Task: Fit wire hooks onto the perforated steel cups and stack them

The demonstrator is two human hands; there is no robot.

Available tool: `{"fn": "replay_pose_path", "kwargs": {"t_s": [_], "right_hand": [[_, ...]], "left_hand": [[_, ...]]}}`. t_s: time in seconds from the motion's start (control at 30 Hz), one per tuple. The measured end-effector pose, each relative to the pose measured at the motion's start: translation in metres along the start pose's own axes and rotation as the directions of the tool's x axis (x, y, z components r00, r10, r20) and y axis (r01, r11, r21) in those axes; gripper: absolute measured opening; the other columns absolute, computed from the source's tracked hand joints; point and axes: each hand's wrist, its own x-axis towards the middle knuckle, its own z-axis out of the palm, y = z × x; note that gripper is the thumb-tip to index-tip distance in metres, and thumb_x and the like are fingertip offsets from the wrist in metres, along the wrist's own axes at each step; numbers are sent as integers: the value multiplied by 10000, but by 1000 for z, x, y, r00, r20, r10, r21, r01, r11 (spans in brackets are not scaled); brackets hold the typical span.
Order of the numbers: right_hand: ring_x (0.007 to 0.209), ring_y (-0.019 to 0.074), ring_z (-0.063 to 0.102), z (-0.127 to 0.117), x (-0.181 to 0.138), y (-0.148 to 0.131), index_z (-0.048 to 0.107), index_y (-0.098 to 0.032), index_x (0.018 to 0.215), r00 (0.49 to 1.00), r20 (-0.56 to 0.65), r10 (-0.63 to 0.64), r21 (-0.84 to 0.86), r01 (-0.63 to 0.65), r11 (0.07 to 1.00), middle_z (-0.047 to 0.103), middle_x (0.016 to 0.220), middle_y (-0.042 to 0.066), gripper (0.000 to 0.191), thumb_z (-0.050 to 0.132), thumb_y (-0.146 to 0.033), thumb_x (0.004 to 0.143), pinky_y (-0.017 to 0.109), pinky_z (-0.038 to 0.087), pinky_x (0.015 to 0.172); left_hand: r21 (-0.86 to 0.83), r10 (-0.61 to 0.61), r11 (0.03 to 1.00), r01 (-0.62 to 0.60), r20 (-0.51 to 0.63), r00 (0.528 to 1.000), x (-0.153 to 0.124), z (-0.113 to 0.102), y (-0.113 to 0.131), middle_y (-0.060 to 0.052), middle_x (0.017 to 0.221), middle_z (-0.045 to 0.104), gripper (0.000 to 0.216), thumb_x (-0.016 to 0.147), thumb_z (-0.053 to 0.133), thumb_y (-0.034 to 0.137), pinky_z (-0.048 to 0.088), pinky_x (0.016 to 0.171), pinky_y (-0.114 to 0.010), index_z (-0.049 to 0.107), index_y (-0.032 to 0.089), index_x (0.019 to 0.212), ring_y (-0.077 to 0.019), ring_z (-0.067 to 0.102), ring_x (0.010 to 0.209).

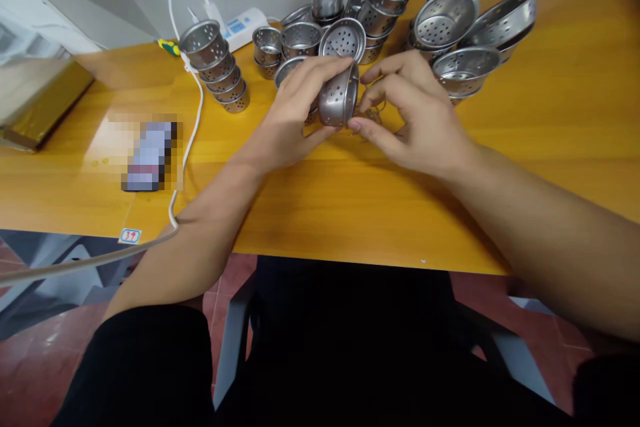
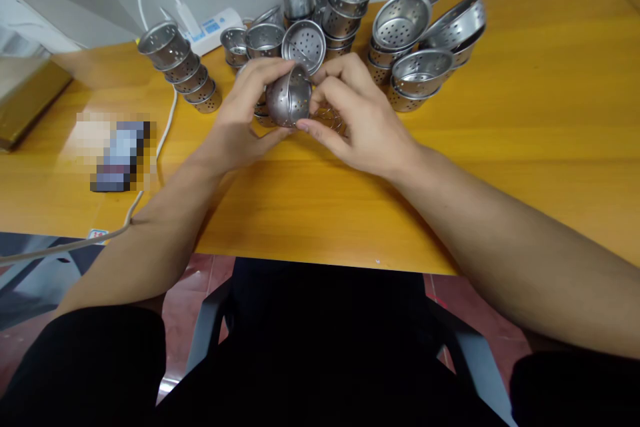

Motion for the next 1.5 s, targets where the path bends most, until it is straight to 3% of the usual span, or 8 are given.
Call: {"fn": "replay_pose_path", "kwargs": {"t_s": [0.27,0.53,0.7,0.87,1.0,1.1,1.33,1.5], "right_hand": [[1457,484,695,-9,3,-15,857,-466,1379,996,40,78,-66,-75,995,795,1462,123,246,806,-636,1209,794,619,1236],[1187,397,805,-1,6,0,698,-336,1073,972,-235,-32,9,35,999,831,1229,117,293,780,-543,1263,634,685,1006],[867,333,759,6,-4,30,755,-335,1114,994,-57,98,65,-95,993,821,1020,85,347,805,-659,1229,549,667,819],[747,291,771,11,-16,49,796,-292,1267,980,128,151,132,-168,977,864,917,50,484,797,-774,1219,505,684,834],[700,291,762,13,-18,56,789,-290,1427,977,156,144,117,-163,980,853,871,29,514,754,-768,1242,507,690,842],[684,284,745,13,-15,53,794,-299,1398,984,120,135,77,-145,987,854,921,43,502,762,-769,1227,504,682,790],[880,315,813,7,-4,18,824,-283,1332,990,140,-28,58,20,998,849,1113,107,291,745,-549,1242,498,702,755],[1244,386,825,16,-5,-5,845,-276,1466,928,311,-207,182,156,971,821,1375,151,313,744,-471,1244,584,702,1100]], "left_hand": [[33,-59,998,59,-6,998,4,-4,21,-111,1845,651,682,1204,681,540,502,1519,-656,448,453,1840,-349,596,1793],[68,-161,982,174,-164,973,7,-8,22,-92,1785,673,727,1085,700,537,522,1494,-646,460,445,1764,-364,632,1720],[-25,-185,981,194,-443,877,7,-6,12,-83,1795,567,624,1170,538,596,511,1513,-539,298,463,1730,-290,565,1741],[-204,-273,961,187,-586,763,-4,7,-54,39,1912,468,805,1166,474,961,515,1479,-554,271,505,1798,-265,513,1704],[-208,-326,942,264,-376,867,-17,25,-108,90,2025,386,961,1157,415,994,306,1585,-730,33,537,1911,-321,366,1799],[-244,-350,930,275,-356,866,-25,34,-122,100,1973,493,975,1070,389,1073,417,1534,-792,111,621,1889,-348,493,1761],[28,-258,965,259,-43,965,-32,22,-95,82,2081,380,1201,1134,508,886,424,1587,-724,-348,540,1903,-258,303,1984],[-29,-327,944,327,-170,929,-27,16,-76,16,2022,507,1052,1206,408,754,513,1542,-690,-312,508,1932,-268,514,1885]]}}
